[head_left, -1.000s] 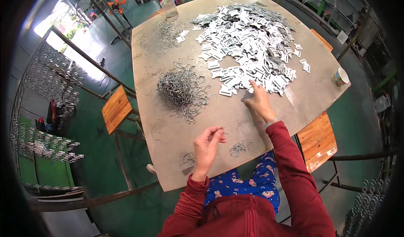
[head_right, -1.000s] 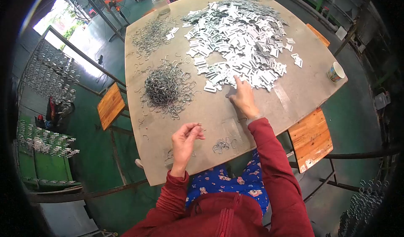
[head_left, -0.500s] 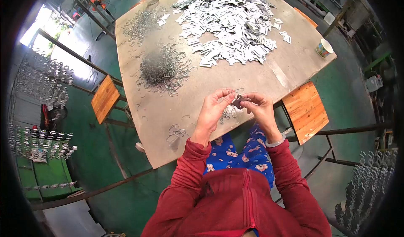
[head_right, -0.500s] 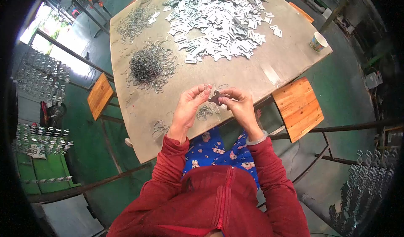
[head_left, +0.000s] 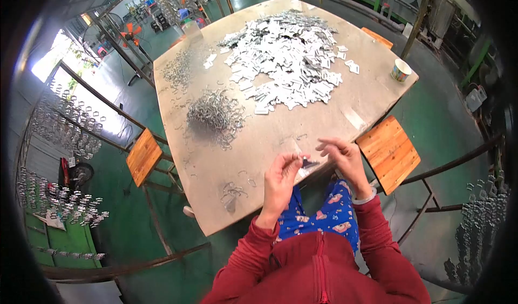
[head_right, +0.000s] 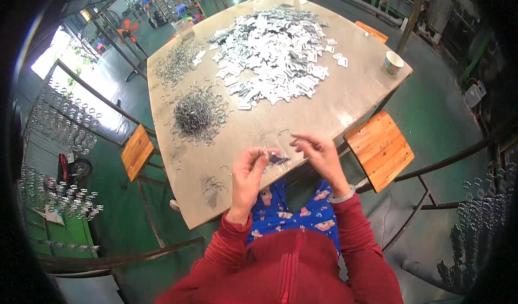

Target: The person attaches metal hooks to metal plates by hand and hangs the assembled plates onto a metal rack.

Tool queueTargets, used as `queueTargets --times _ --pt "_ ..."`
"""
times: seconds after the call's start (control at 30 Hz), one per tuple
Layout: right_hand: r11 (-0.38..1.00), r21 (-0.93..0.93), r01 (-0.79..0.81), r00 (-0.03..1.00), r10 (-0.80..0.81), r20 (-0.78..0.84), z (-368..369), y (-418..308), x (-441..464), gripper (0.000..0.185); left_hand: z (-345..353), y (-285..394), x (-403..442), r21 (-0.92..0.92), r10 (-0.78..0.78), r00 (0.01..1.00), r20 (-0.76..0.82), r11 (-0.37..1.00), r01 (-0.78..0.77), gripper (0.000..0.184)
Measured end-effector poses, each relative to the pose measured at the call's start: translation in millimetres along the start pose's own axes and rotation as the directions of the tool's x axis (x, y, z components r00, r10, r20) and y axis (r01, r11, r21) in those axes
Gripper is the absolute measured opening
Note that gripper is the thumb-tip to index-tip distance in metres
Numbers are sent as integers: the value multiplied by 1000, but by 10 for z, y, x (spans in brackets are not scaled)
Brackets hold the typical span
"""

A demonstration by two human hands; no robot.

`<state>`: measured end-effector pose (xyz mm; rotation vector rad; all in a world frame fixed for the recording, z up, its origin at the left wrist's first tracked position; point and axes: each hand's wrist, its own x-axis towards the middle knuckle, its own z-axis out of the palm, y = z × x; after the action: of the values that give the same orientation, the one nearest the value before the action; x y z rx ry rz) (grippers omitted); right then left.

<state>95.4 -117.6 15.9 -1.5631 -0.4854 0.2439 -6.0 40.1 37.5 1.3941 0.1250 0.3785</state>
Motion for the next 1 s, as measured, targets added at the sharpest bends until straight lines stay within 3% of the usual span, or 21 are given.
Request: queueTargets --times 0.13,0.27,0.33,0.37,0.47,0.6,0.73,0.77,0.83,0.87,0.9,1.0 --pt "996 -43 -76 987 69 -145 -388 497 633 27 14 -81 -93 58 24 999 29 998 -25 10" --pt "948 -302 -98 959 9 -282 -577 935 1376 29 83 -18 -186 96 -9 996 85 995 1 6" --pt "880 -442 -173 951 33 -306 -631 1097 1730 31 98 -197 -164 -20 94 983 157 996 -92 8" --pt "810 -545 -215 934 7 -358 -654 1245 1894 44 108 -229 -143 -17 89 980 178 996 -87 8" --pt "532 -649 -544 819 170 -548 -505 1290 2153 56 141 -290 -45 10 72 969 235 997 -77 9" --pt "497 -672 -550 824 191 -533 -409 1244 2319 55 102 -331 137 61 47 961 271 996 -66 8" --pt "698 -458 -551 787 251 -563 -678 1521 2404 40 61 -389 346 44 -46 949 311 998 35 8" --pt "778 -395 -490 796 213 -567 -748 1596 2367 29 72 -398 377 36 -69 947 314 997 61 8" --pt "912 -33 -409 798 340 -498 -887 1588 2187 20 89 -384 441 43 -83 954 288 996 74 11" --pt "919 162 -360 802 393 -449 -871 1438 2037 16 102 -371 474 49 -94 957 276 995 84 13" --pt "931 245 -272 847 352 -398 -859 1284 1839 9 114 -312 510 133 -92 958 273 990 57 15" --pt "901 383 -203 911 317 -264 -685 786 1250 13 155 -492 533 94 -109 948 299 992 85 15"
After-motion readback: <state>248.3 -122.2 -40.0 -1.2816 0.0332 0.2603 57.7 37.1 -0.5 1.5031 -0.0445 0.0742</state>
